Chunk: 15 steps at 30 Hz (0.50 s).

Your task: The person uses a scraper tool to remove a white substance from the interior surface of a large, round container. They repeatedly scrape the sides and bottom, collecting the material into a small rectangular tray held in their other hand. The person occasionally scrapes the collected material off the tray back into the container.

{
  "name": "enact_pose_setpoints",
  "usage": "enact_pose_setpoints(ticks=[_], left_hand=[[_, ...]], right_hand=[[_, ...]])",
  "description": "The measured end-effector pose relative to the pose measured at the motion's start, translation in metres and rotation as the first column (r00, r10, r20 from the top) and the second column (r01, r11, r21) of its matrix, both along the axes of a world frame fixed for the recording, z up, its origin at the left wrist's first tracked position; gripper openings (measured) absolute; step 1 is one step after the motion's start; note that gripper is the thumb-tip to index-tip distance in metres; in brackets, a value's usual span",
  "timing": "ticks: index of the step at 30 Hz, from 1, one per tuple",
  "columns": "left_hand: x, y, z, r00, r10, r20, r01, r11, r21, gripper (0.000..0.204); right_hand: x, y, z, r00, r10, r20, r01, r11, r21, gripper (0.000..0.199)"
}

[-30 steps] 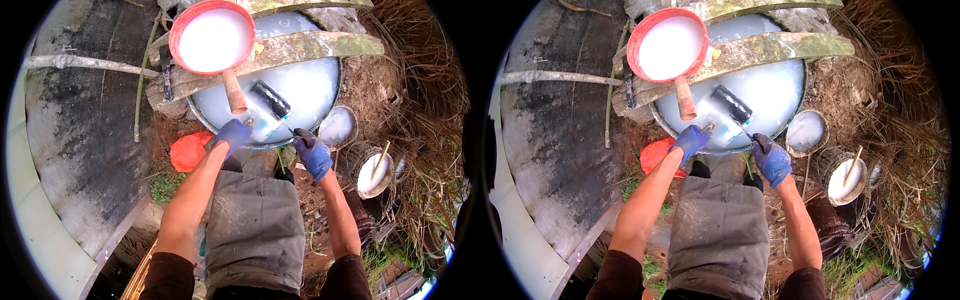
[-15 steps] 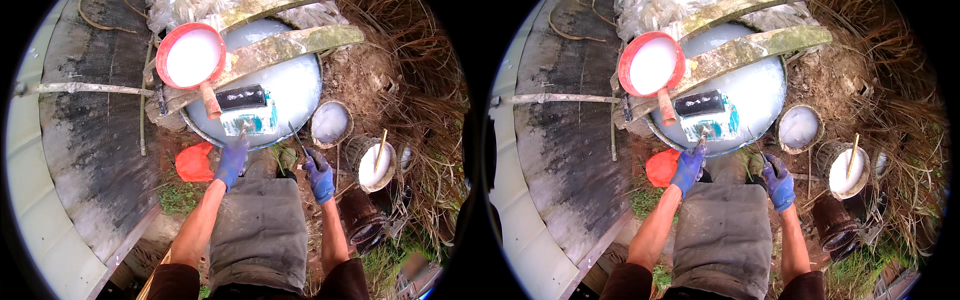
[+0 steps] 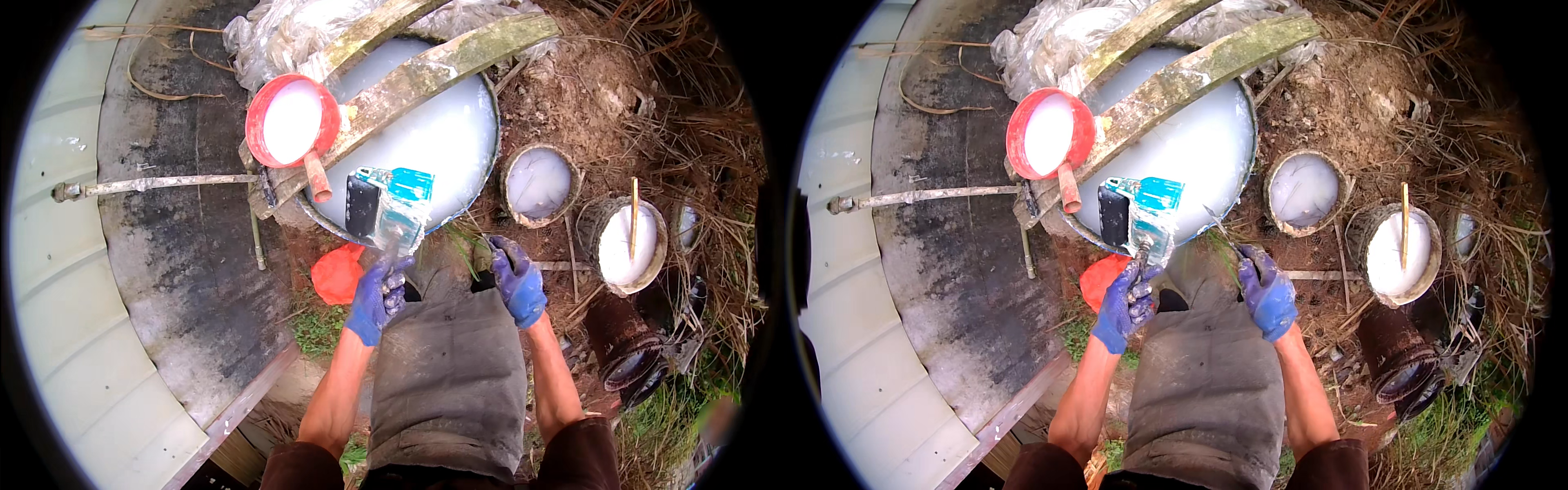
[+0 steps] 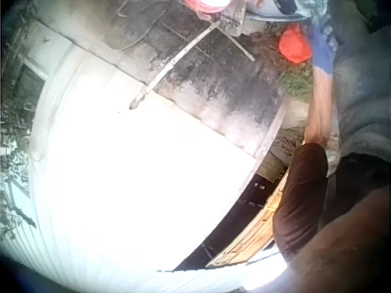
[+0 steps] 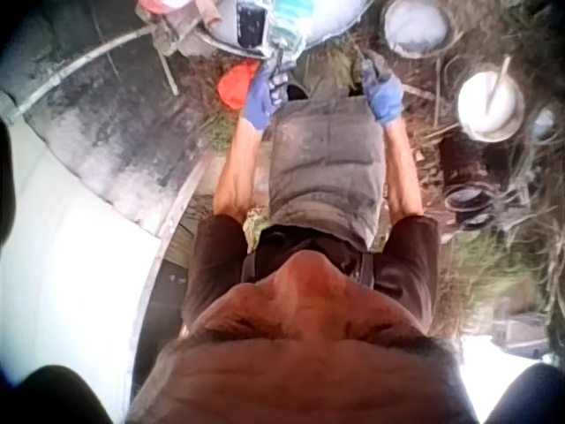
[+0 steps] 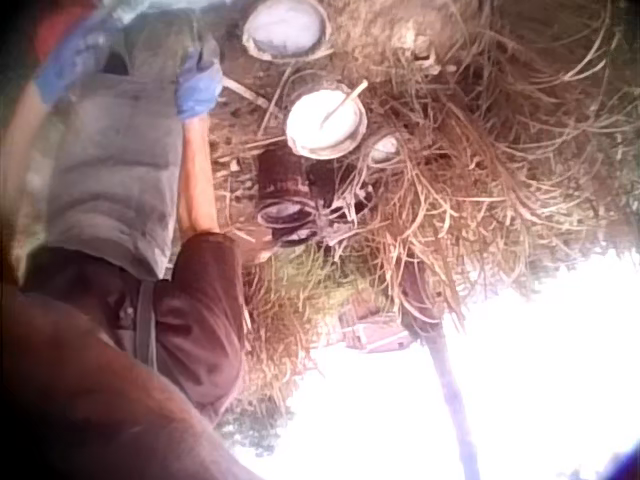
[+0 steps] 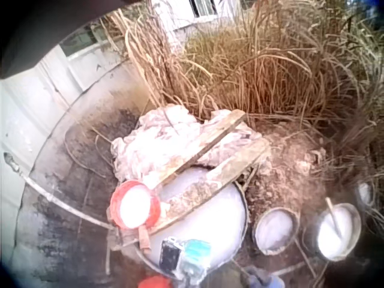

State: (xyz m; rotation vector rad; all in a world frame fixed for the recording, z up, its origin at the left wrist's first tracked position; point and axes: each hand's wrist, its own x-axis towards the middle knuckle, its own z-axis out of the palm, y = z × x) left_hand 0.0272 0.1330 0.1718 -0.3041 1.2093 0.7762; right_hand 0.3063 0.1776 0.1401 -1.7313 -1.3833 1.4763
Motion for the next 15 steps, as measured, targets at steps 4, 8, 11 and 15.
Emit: enact_pose_setpoints(ticks=[4,8,11,15], left_hand=[[0.012,-0.023,0.007,0.972,0.167,0.165,-0.174,0.984,0.025,0.048],[0.014,-0.047,-0.003,0.964,0.179,0.198,-0.196,0.978,0.073,0.045],[0.016,-0.055,-0.014,0.978,0.173,0.118,-0.185,0.978,0.099,0.044],[0.016,-0.054,-0.017,0.990,0.139,-0.035,-0.137,0.989,0.062,0.041]], right_hand=[[-0.004,0.013,0.050,0.999,0.052,-0.009,-0.052,0.989,-0.136,0.034],[-0.022,0.010,0.066,0.990,0.134,-0.036,-0.133,0.991,0.021,0.036],[-0.041,0.012,0.067,0.984,0.161,-0.077,-0.166,0.984,-0.058,0.037],[-0.062,-0.002,0.067,0.982,0.088,-0.168,-0.119,0.976,-0.181,0.035]])
